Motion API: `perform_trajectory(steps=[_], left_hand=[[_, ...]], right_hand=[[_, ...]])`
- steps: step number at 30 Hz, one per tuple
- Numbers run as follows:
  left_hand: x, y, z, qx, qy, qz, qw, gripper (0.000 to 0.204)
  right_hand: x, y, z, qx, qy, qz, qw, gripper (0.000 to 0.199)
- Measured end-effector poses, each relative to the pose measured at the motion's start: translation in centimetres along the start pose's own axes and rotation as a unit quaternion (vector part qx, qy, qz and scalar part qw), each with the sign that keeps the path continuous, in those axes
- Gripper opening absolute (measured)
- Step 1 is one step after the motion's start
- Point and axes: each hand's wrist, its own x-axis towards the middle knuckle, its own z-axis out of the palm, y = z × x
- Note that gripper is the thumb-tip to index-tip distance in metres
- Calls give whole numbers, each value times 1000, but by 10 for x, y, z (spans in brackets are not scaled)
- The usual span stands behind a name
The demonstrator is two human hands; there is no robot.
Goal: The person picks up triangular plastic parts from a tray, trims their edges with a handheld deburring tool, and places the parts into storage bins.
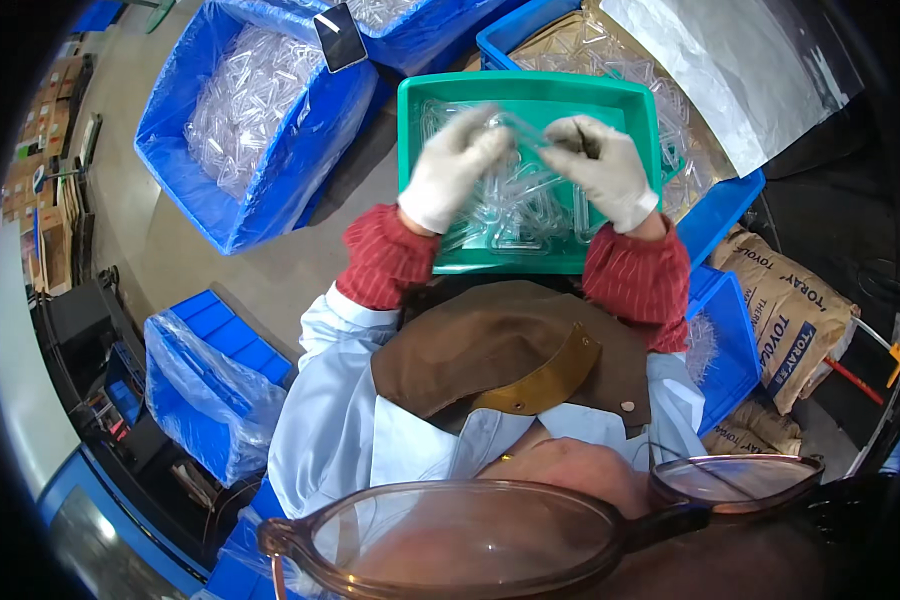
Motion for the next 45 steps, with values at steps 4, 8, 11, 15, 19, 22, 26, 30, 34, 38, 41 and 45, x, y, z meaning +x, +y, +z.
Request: perform_trajectory(steps=[4, 8, 11, 15, 19, 22, 26, 30, 34, 38, 41, 45], left_hand=[[-5, -13, 19, -76, 48, -30, 995, 27], [-7, -19, 18, -191, 79, -55, 977, 26], [-6, -28, 16, -264, 70, -58, 960, 26], [-8, -33, 26, -310, 89, -91, 942, 22], [-4, -22, 14, 45, 43, 27, 998, 29], [-5, -12, 12, 75, -15, 29, 997, 33], [-7, -13, 15, 34, 22, -25, 999, 29], [-5, -27, 14, -39, 126, -29, 991, 29], [-6, -29, 19, -82, 124, -40, 988, 26], [-6, -31, 18, -95, 113, -55, 987, 24], [-6, -35, 14, -70, 75, -54, 993, 28], [-10, -30, 9, -83, 16, -57, 995, 27]], right_hand=[[-18, -3, 3, 14, 72, -13, 997, 25], [-32, 21, 0, -2, 66, -101, 993, 38], [-34, 32, 11, 16, 48, -150, 987, 39], [-30, 23, 29, 57, 59, -22, 996, 25], [-12, 20, 9, 58, 77, 11, 995, 17], [-6, 16, 6, -22, -60, 8, 998, 22], [-15, 19, 11, -19, 11, -75, 997, 36], [-35, 31, 15, -57, 39, -203, 977, 45], [-34, 36, 21, -185, 66, -293, 936, 36], [-31, 36, 22, -191, 77, -326, 923, 32], [-32, 34, 20, -164, 38, -297, 940, 30], [-34, 39, 20, -141, 2, -308, 941, 28]])
